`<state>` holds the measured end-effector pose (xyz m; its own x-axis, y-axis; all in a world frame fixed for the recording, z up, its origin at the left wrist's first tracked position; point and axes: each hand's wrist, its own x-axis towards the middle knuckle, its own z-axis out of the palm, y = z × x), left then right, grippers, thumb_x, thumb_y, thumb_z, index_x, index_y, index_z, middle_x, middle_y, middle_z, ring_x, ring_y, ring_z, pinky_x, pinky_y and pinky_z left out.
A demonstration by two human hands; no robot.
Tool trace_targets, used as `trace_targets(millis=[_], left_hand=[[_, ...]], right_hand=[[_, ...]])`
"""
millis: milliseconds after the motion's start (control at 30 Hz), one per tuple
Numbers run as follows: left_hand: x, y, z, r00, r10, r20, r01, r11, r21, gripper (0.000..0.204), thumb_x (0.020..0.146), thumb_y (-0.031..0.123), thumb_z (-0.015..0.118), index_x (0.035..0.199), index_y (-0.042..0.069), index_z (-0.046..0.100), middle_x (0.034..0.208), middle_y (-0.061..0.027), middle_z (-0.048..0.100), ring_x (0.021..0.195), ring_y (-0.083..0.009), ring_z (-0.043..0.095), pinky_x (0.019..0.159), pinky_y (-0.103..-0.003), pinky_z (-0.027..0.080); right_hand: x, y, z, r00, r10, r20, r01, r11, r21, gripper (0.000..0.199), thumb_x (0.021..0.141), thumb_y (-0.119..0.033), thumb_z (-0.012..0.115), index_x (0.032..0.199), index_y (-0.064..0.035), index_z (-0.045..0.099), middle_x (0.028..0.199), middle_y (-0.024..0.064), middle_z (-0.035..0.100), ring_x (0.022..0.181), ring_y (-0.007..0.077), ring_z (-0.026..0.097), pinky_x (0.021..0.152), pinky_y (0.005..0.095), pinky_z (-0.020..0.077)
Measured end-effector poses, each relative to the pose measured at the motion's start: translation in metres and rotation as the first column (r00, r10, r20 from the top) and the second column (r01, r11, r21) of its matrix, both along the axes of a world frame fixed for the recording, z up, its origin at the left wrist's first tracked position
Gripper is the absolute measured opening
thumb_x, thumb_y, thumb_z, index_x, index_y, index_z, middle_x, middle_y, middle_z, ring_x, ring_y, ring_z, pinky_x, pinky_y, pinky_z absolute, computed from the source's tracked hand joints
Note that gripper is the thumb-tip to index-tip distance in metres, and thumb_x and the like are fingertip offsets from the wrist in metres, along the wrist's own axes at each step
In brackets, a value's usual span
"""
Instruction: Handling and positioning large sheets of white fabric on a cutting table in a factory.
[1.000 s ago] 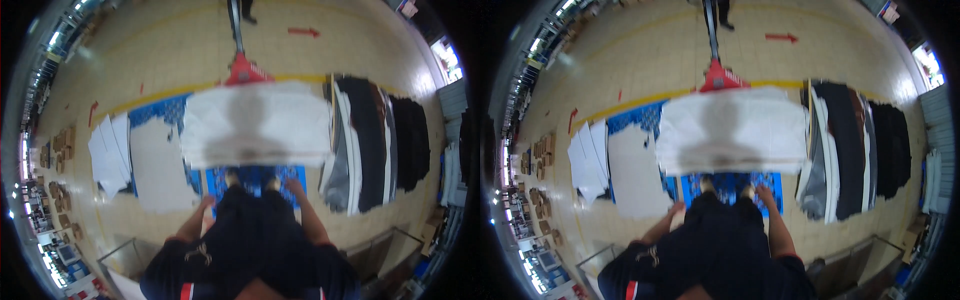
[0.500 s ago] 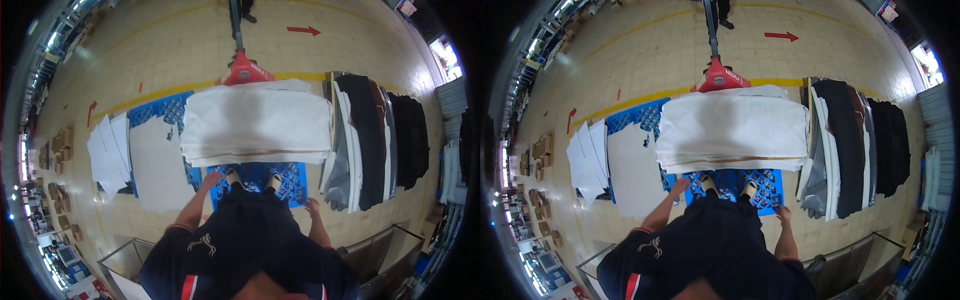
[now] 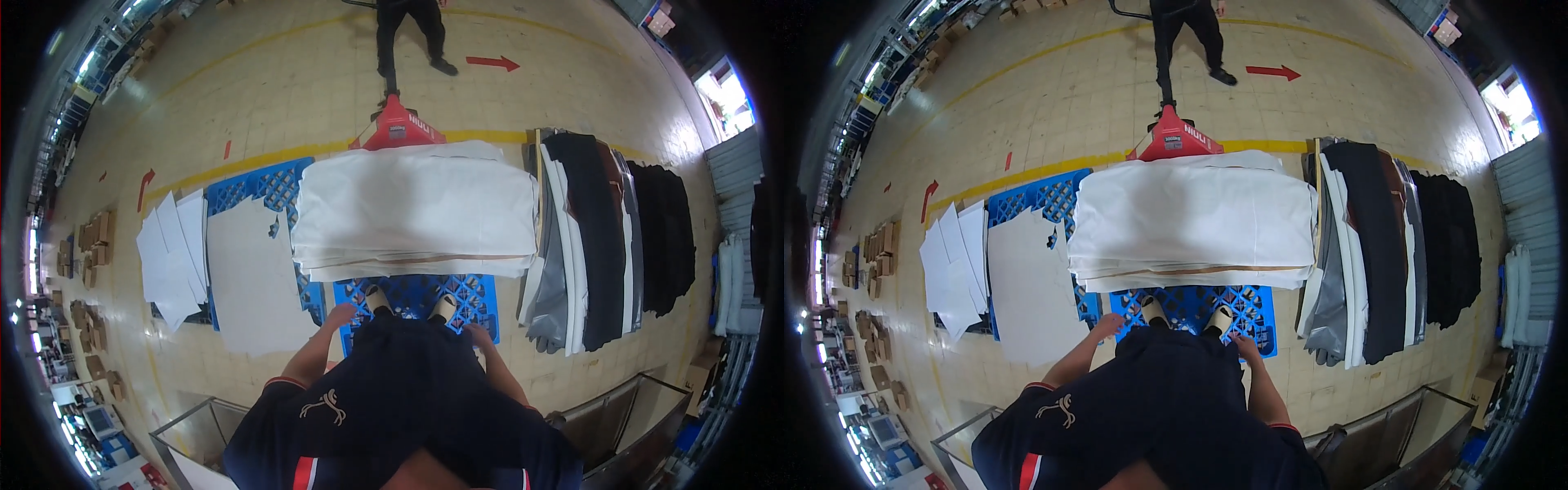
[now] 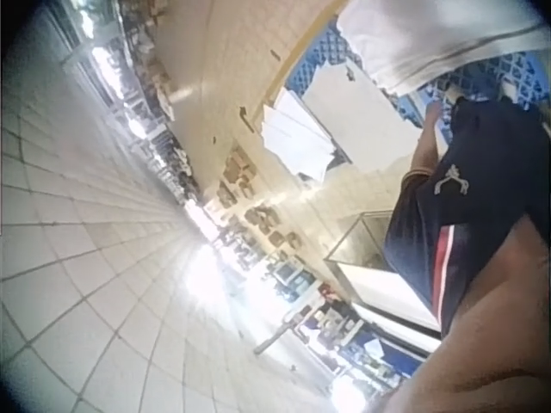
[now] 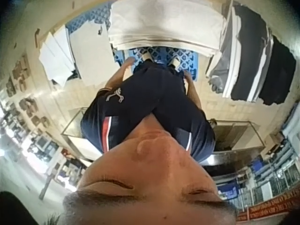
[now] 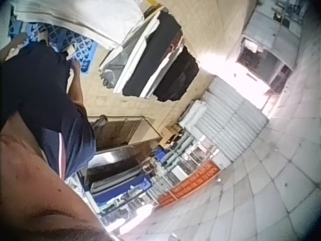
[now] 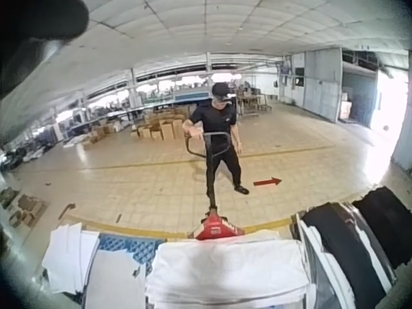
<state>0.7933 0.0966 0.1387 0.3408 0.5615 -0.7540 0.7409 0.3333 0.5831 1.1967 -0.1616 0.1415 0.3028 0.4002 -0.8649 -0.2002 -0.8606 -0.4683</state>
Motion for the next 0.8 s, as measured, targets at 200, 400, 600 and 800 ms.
trace_targets(millis=[200, 400, 600, 800], left_hand=[[0.008, 0.012, -0.019, 0.998, 0.006, 0.070, -0.020, 0.979, 0.202, 0.026, 0.083, 0.030, 0.056, 0.085, 0.004, 0.058, 0.070, -0.0067, 0.059, 0.052, -0.0156, 0.057, 0.046, -0.028, 0.044], [0.012, -0.007, -0.040, 0.993, -0.112, 0.026, 0.085, 0.871, 0.485, 0.028, 0.081, 0.030, 0.056, 0.081, 0.002, 0.058, 0.067, -0.0083, 0.061, 0.054, -0.0177, 0.059, 0.049, -0.031, 0.047], [0.035, -0.038, 0.043, 0.956, 0.291, -0.027, -0.285, 0.949, 0.136, 0.028, 0.080, 0.030, 0.056, 0.086, 0.003, 0.060, 0.074, -0.0094, 0.063, 0.061, -0.0188, 0.061, 0.055, -0.031, 0.048], [-0.015, -0.113, 0.040, 0.885, 0.435, -0.166, -0.382, 0.882, 0.274, 0.032, 0.080, 0.035, 0.053, 0.087, 0.005, 0.063, 0.085, -0.0164, 0.064, 0.085, -0.0335, 0.061, 0.074, -0.040, 0.047]], right_hand=[[0.020, 0.051, 0.039, 0.993, -0.098, -0.065, 0.101, 0.994, 0.047, 0.022, 0.084, -0.028, 0.055, 0.094, -0.0081, 0.058, 0.078, 0.0044, 0.063, 0.063, 0.0127, 0.059, 0.049, 0.0260, 0.0417], [0.034, 0.050, 0.052, 0.996, -0.071, -0.056, 0.076, 0.994, 0.081, 0.027, 0.084, -0.031, 0.054, 0.096, -0.0065, 0.057, 0.080, 0.0073, 0.062, 0.063, 0.0133, 0.059, 0.050, 0.0251, 0.0427], [0.051, -0.004, 0.014, 0.913, 0.404, 0.045, -0.407, 0.911, 0.070, 0.030, 0.081, -0.034, 0.054, 0.097, -0.0087, 0.059, 0.086, 0.0070, 0.063, 0.071, 0.0172, 0.060, 0.060, 0.0318, 0.0458], [0.047, -0.004, 0.010, 0.963, 0.206, -0.176, -0.231, 0.964, -0.132, 0.031, 0.081, -0.036, 0.053, 0.098, -0.0100, 0.058, 0.091, 0.0087, 0.063, 0.078, 0.0204, 0.062, 0.067, 0.0339, 0.0450]])
